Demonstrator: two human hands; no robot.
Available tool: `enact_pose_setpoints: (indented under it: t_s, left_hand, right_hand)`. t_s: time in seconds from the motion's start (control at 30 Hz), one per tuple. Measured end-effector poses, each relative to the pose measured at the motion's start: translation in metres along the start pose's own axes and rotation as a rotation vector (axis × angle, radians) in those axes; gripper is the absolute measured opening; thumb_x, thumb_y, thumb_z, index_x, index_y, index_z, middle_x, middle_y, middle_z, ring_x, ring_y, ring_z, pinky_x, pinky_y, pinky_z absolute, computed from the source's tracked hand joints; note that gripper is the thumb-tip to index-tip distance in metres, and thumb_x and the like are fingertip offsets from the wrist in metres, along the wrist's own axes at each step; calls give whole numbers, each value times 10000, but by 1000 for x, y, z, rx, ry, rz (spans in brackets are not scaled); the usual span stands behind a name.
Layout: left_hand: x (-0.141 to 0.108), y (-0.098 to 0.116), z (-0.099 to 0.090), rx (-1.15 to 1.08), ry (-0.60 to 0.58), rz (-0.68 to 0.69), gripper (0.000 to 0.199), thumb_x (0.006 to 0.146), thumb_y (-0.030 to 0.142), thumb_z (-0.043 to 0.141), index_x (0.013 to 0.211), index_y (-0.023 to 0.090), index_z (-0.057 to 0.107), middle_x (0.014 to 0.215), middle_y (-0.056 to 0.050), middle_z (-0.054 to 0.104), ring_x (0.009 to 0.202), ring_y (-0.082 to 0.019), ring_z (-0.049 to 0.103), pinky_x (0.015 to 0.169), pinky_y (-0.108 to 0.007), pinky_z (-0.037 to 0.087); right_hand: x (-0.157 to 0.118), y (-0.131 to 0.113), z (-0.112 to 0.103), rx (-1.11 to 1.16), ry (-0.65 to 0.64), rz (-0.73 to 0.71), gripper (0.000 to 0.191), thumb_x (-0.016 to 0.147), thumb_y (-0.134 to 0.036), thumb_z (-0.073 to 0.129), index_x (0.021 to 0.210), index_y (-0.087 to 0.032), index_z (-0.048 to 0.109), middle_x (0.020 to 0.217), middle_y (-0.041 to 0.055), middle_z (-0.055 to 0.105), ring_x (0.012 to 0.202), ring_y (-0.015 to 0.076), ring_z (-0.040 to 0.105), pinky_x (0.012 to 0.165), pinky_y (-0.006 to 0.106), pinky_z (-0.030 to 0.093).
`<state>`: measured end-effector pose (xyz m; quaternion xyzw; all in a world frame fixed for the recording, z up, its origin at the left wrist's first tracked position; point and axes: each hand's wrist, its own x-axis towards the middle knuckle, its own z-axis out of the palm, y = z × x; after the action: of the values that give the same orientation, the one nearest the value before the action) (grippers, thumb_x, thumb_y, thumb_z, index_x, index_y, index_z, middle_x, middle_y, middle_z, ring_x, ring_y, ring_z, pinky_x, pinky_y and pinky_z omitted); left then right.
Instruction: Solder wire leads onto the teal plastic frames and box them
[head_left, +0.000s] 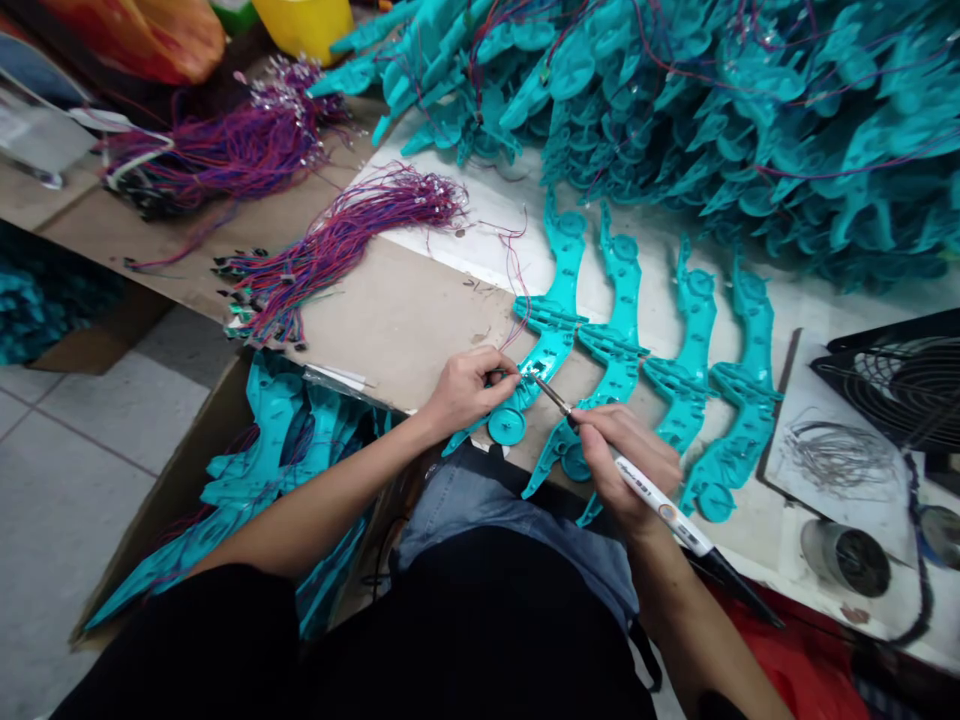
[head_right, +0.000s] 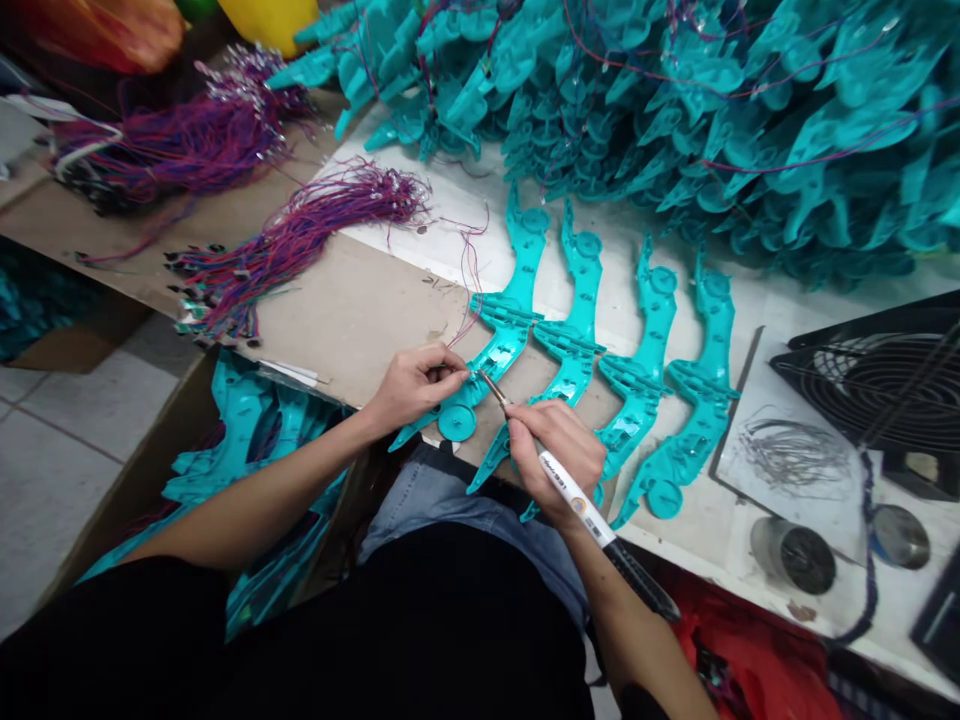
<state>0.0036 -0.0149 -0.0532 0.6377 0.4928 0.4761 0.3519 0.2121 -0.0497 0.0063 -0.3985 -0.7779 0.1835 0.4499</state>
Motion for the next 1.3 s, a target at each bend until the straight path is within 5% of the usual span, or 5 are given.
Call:
enact_pose_setpoints:
  t_s: [0.4, 0.73, 1.3]
  left_hand:
    - [0, -1, 0, 20, 1, 44, 79, 800, 162, 633, 745, 138, 684, 639, 8, 571, 580, -87, 480, 578, -226, 387]
    - [0, -2, 1, 25, 4, 32, 92, 810, 181, 626, 740, 148, 676, 657, 3, 593, 587, -92, 486, 585, -231, 401]
    - [-1, -1, 3, 42, 6, 41, 89, 805, 169, 629, 738, 148, 683, 640, 7, 582, 579, -89, 490, 571, -221, 403]
  right_hand:
    - [-6, 5, 3, 3, -22, -83, 201, 846, -65, 620, 978, -180, 719, 775, 51, 682, 727, 172, 659, 665, 324, 574]
    - [-7, 4, -3, 10, 77, -68, 266, 837, -64, 621, 1018, -220, 738, 797, 31, 706, 742, 181, 670, 678, 331, 555]
    - [-7, 7, -3, 27, 69, -22, 241, 850, -71, 614, 1008, -204, 737, 827, 49, 710, 772, 184, 679, 697, 332, 562]
